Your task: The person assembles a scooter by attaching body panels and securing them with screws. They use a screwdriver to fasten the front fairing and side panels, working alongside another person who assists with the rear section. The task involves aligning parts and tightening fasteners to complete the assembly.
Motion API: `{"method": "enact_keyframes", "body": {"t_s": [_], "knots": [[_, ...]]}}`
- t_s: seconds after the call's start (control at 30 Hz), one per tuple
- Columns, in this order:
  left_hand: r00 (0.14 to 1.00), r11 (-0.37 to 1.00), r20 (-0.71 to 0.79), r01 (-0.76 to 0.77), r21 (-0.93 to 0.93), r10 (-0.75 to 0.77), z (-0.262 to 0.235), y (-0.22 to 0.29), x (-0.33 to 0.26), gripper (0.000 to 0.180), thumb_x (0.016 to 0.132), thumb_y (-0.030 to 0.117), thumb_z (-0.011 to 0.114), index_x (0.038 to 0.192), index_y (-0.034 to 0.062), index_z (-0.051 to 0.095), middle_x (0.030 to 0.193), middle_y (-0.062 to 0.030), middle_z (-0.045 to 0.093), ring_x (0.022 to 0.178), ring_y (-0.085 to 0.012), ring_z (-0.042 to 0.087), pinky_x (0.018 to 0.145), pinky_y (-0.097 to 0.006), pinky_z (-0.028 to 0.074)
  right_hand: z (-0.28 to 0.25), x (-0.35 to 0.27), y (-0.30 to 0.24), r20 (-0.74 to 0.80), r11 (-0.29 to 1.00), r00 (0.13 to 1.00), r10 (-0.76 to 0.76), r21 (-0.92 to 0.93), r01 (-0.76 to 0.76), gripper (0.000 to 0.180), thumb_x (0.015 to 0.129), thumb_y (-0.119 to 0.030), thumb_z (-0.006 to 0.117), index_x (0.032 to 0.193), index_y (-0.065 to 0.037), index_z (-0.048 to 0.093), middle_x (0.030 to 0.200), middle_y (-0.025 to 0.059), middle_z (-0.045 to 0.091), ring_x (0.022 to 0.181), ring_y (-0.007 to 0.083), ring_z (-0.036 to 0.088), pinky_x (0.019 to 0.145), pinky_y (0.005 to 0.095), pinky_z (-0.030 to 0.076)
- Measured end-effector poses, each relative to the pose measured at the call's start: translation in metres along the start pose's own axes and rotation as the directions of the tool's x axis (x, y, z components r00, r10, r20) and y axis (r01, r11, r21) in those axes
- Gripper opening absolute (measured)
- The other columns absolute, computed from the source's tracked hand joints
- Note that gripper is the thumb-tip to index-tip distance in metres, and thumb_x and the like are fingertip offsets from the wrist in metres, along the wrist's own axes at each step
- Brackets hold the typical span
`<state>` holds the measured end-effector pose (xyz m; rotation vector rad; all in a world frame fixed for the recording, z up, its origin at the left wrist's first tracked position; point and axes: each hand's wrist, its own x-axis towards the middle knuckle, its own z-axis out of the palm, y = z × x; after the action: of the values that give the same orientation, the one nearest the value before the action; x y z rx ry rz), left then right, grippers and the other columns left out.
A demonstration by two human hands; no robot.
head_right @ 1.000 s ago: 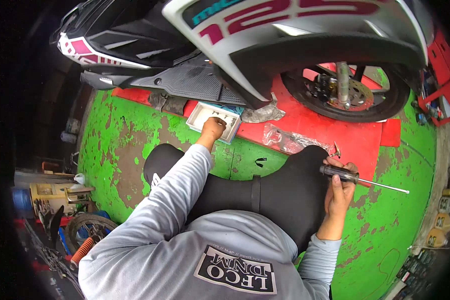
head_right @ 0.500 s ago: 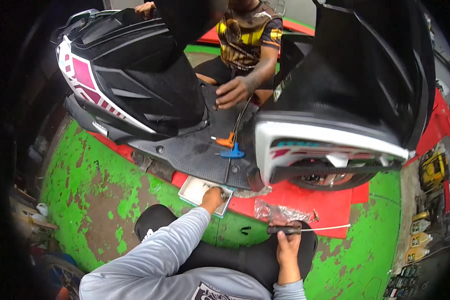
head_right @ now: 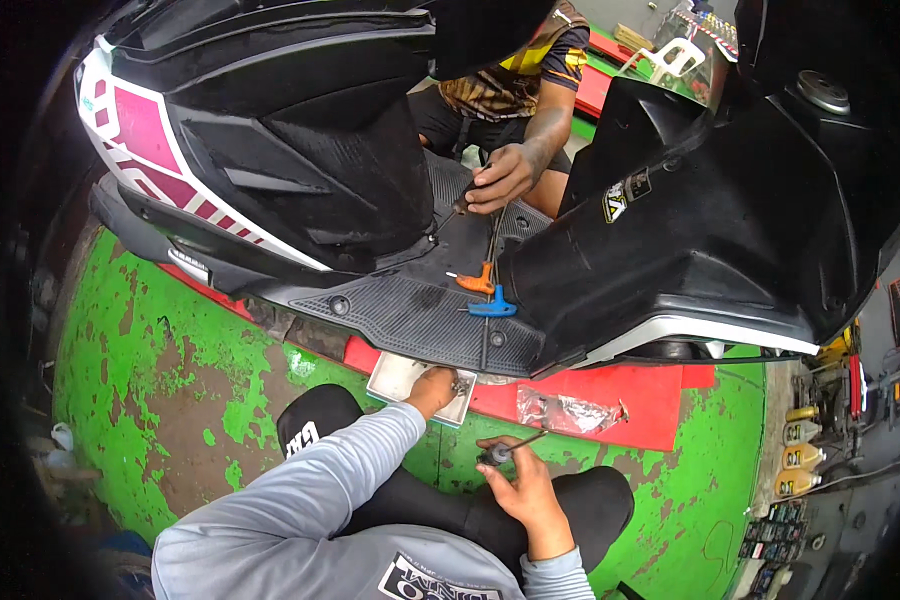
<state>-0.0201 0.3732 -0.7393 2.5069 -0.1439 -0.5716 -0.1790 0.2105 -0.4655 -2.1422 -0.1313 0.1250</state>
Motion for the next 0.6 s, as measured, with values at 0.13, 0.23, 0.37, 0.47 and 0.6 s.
{"method": "enact_keyframes", "body": {"t_s": [0.13, 0.23, 0.37, 0.47, 0.6], "knots": [[0.997, 0.998, 0.061, -0.034, -0.047, 0.037, -0.004, -0.004, 0.004, 0.035, 0.082, 0.028, 0.076, 0.113, 0.0124, 0.072, 0.122, -0.0162, 0.069, 0.117, -0.0342, 0.064, 0.102, -0.044, 0.050, 0.017, 0.001, -0.020, -0.015, 0.999, 0.999, 0.029, -0.041, -0.030, 0.034, 0.084, -0.008, 0.077, 0.116, -0.006, 0.067, 0.105, 0.0135, 0.071, 0.100, 0.0312, 0.069, 0.088, 0.0394, 0.053], [0.996, 0.997, 0.059, -0.061, -0.050, 0.064, -0.008, -0.002, 0.003, 0.038, 0.081, 0.032, 0.077, 0.113, 0.0106, 0.072, 0.121, -0.0173, 0.069, 0.117, -0.0347, 0.064, 0.102, -0.044, 0.050, 0.022, -0.002, -0.036, -0.049, 0.995, 0.997, 0.066, -0.073, -0.069, 0.034, 0.084, -0.008, 0.078, 0.116, -0.006, 0.067, 0.105, 0.0140, 0.071, 0.100, 0.0316, 0.069, 0.088, 0.0397, 0.053], [0.990, 0.991, 0.049, -0.127, -0.046, 0.129, -0.011, -0.005, -0.001, 0.042, 0.081, 0.035, 0.078, 0.112, 0.0072, 0.072, 0.121, -0.0187, 0.069, 0.117, -0.0351, 0.064, 0.102, -0.045, 0.050, 0.021, -0.010, -0.043, -0.105, 0.989, 0.987, 0.118, -0.080, -0.126, 0.034, 0.083, -0.010, 0.079, 0.115, -0.005, 0.066, 0.103, 0.0147, 0.072, 0.099, 0.0333, 0.070, 0.086, 0.0408, 0.054], [0.981, 0.984, 0.079, -0.173, -0.047, 0.177, -0.013, -0.007, 0.000, 0.043, 0.081, 0.035, 0.078, 0.112, 0.0059, 0.072, 0.121, -0.0193, 0.068, 0.117, -0.0357, 0.063, 0.103, -0.045, 0.049, 0.009, -0.008, -0.058, -0.133, 0.981, 0.984, 0.118, -0.136, -0.136, 0.034, 0.082, -0.010, 0.079, 0.113, -0.005, 0.066, 0.104, 0.0151, 0.072, 0.098, 0.0347, 0.071, 0.085, 0.0406, 0.055], [0.962, 0.971, 0.129, -0.234, -0.055, 0.239, -0.018, -0.008, -0.003, 0.044, 0.082, 0.035, 0.077, 0.114, 0.0054, 0.071, 0.121, -0.0195, 0.068, 0.117, -0.0361, 0.063, 0.104, -0.045, 0.049, -0.014, 0.005, -0.088, -0.092, 0.968, 0.994, 0.063, -0.237, -0.083, 0.034, 0.081, -0.010, 0.080, 0.111, -0.004, 0.066, 0.102, 0.0135, 0.072, 0.098, 0.0356, 0.069, 0.087, 0.0419, 0.054]]}}
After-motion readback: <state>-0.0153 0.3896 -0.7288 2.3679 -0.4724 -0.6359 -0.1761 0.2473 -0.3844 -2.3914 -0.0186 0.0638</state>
